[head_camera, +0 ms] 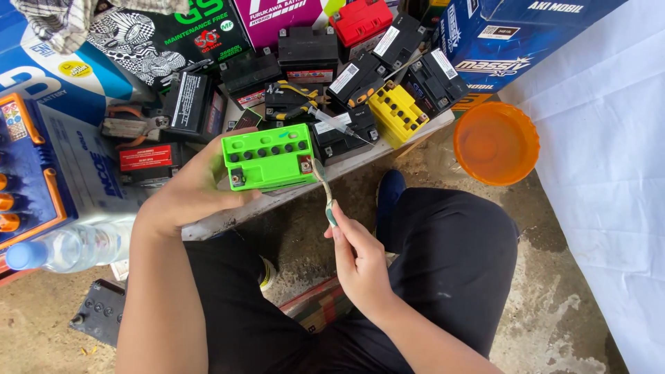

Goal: Prying open a battery cover and cleaning the internal cells using a screwdriver and a small scraping tool.

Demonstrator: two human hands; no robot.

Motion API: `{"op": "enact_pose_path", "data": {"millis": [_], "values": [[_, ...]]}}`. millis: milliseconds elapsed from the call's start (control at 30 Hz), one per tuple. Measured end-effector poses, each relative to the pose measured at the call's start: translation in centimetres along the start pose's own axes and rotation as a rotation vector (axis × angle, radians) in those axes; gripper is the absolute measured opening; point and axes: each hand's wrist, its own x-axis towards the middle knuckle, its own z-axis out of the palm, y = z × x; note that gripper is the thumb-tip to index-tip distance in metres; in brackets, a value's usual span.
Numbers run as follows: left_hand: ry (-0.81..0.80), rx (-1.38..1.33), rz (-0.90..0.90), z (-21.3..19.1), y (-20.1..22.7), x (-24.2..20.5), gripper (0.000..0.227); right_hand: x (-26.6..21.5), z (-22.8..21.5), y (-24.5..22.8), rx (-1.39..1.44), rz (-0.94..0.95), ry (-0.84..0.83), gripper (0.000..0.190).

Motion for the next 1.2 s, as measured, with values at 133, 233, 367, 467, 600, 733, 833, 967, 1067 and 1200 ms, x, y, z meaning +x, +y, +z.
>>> {"op": "enact_pose_path", "data": {"millis": [133,233,367,467,600,733,833,967,1067,1200], "values": [[-0.016,-0.076,0.012,0.0,-0.4,0.2,0.083,2.0,0.2,-0.3,0.053,0.059,-0.004,0.041],[-0.021,-0.099,-0.013,-0.2,-0.5,0.3,0.080,2.7,0.1,-0.4,0.067,0.040,0.000,0.042],[-0.004,-0.023,-0.048,-0.4,0.1,0.4,0.079,1.3,-0.3,-0.5,0.056,-0.003,-0.029,0.043],[0.000,0.008,-0.092,-0.4,1.0,0.3,0.078,0.9,-0.6,-0.3,0.022,-0.021,-0.033,0.043],[0.010,0.013,-0.130,-0.2,1.5,0.3,0.080,2.4,-0.1,-0.4,0.032,-0.036,-0.021,0.042],[0.008,0.045,-0.154,-0.4,1.9,0.5,0.078,1.9,0.1,-0.8,0.034,-0.016,-0.036,0.042],[-0.001,0.087,-0.100,-0.6,1.7,0.4,0.080,0.8,0.0,-0.9,0.015,-0.025,-0.008,0.040],[-0.042,0.051,-0.023,-0.9,1.2,0.5,0.074,0.9,-0.5,-1.0,-0.062,-0.112,-0.032,0.042],[-0.046,0.064,0.025,-1.1,0.8,0.4,0.072,2.2,-0.1,-1.8,-0.160,-0.194,-0.102,0.044],[-0.053,0.132,0.137,-1.3,-0.2,0.8,0.074,2.8,1.0,-3.3,-0.398,-0.239,-0.197,0.050]]}}
